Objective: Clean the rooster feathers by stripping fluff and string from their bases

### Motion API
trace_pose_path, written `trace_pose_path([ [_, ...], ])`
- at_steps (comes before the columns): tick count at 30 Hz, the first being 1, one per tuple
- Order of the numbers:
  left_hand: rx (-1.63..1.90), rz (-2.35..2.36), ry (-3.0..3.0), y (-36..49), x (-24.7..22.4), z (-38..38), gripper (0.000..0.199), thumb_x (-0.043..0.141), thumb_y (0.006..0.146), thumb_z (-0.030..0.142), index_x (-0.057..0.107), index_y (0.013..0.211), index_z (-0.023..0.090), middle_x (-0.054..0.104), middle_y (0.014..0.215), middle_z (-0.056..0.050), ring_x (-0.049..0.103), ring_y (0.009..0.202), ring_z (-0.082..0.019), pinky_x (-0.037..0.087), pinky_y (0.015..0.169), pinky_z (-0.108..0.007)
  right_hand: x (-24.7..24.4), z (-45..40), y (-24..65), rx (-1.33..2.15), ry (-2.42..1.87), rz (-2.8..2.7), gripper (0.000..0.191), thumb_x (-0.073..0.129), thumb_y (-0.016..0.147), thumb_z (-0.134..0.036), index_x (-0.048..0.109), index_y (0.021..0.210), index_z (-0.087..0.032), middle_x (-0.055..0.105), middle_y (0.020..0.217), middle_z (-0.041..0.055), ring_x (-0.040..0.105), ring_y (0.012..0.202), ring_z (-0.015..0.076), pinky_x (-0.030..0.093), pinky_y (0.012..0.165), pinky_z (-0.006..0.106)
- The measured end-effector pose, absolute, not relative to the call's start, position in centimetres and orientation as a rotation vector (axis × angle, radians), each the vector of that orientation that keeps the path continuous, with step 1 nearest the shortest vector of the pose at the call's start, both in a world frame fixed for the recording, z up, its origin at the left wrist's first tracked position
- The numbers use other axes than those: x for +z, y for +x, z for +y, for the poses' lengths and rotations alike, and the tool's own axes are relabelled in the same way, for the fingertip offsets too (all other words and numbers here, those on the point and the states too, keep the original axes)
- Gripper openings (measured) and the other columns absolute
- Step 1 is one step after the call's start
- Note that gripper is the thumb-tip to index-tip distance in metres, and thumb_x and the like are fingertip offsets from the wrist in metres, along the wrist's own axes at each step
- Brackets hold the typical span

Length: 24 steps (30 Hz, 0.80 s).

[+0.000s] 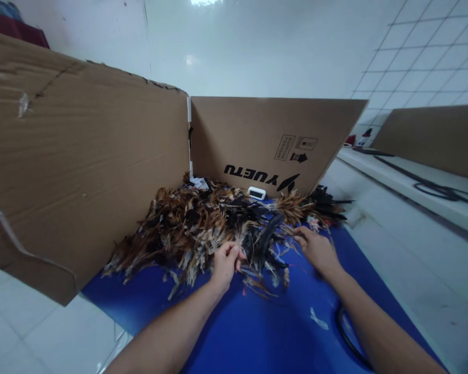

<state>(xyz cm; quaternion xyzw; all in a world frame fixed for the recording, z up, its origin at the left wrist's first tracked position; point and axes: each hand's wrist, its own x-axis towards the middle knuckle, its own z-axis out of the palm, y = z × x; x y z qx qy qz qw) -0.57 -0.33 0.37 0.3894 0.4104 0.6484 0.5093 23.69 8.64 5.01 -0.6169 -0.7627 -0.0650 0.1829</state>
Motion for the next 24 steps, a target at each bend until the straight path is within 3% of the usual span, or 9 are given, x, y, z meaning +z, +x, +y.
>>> trace_pose_path([
  [9,1.545,0.979,0.908,-0.2,0.2,-0.2,0.032,0.059,0.074,0.046,0.053,0.075,0.014,0.059,0.06,0.002,0.037,0.034,-0.003,0.025,0.035,-0.017,2.2,10.9,24.5,-0.137,-1.694,-2.224,0.028,0.048,0.075,-0.012,0.061,0.098,-0.021,0.071,0.094,0.0052,0.066,0.083,0.0207,0.046,0.072,0.028],
  [16,1.494,0.994,0.938,0.1,0.4,-0.3,0.028,0.055,0.077,0.042,0.053,0.071,0.014,0.059,0.059,0.001,0.036,0.034,-0.003,0.023,0.036,-0.018,2.0,13.8,24.8,-0.251,-1.724,-2.28,0.025,0.048,0.075,-0.008,0.064,0.091,-0.018,0.07,0.089,0.0106,0.064,0.082,0.0247,0.044,0.071,0.033],
  [20,1.49,1.02,0.94,0.2,0.4,-0.3,0.027,0.054,0.08,0.039,0.053,0.069,0.014,0.057,0.059,0.001,0.036,0.034,-0.003,0.023,0.037,-0.018,2.5,15.1,22.9,-0.318,-1.66,-2.258,0.025,0.046,0.079,-0.013,0.064,0.095,-0.015,0.067,0.097,0.0134,0.06,0.091,0.0267,0.043,0.079,0.037],
  [24,1.494,1.056,0.946,0.3,0.3,-0.3,0.028,0.053,0.081,0.039,0.053,0.068,0.014,0.057,0.059,0.001,0.035,0.034,-0.003,0.022,0.037,-0.018,2.9,16.8,18.8,-0.284,-1.502,-2.273,0.029,0.042,0.088,-0.024,0.059,0.109,-0.014,0.063,0.111,0.0114,0.055,0.105,0.0208,0.039,0.091,0.032],
])
